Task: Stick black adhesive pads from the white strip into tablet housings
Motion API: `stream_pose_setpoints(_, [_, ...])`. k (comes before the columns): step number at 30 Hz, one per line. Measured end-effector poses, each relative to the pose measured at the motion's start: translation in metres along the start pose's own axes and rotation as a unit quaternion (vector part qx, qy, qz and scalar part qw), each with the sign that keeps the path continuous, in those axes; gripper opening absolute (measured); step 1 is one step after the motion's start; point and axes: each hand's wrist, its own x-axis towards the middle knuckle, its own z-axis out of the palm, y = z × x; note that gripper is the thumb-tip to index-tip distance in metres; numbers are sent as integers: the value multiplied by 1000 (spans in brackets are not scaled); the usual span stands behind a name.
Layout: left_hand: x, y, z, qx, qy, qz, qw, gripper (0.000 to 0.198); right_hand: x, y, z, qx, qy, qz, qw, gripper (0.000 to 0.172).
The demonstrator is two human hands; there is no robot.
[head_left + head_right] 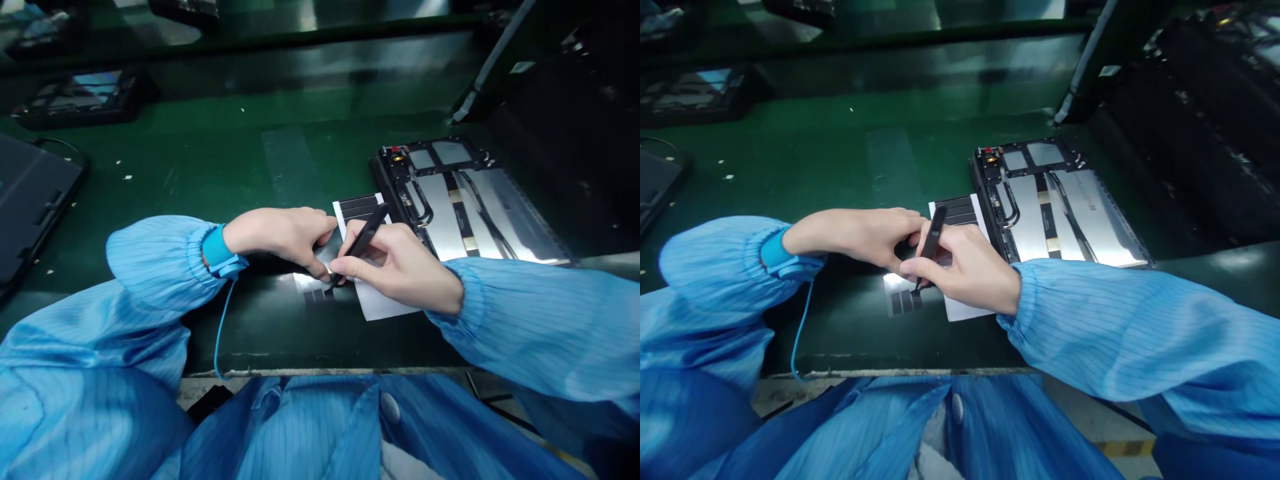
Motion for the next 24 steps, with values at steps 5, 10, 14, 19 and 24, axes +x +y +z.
stream_pose_setpoints(5, [-2, -2, -8, 16, -9, -34, 999, 29, -2, -18, -50, 45, 122, -12, 991, 18])
stream_pose_setpoints(10, [18, 10, -11, -24, 235, -37, 971, 26, -1, 18, -101, -8, 143, 72, 987, 29])
stream_pose_setpoints(14, [36, 27, 8, -48, 402, 89, 910, 9, 9, 50, -101, 43, 82, 87, 992, 34])
stream_pose_setpoints(19, [44, 24, 27, -34, 385, 160, 908, 14, 16, 56, -95, 31, 117, 72, 990, 35])
stream_pose_setpoints(24, [45, 20, 28, -33, 378, 170, 910, 21, 16, 54, -97, 22, 123, 94, 988, 32])
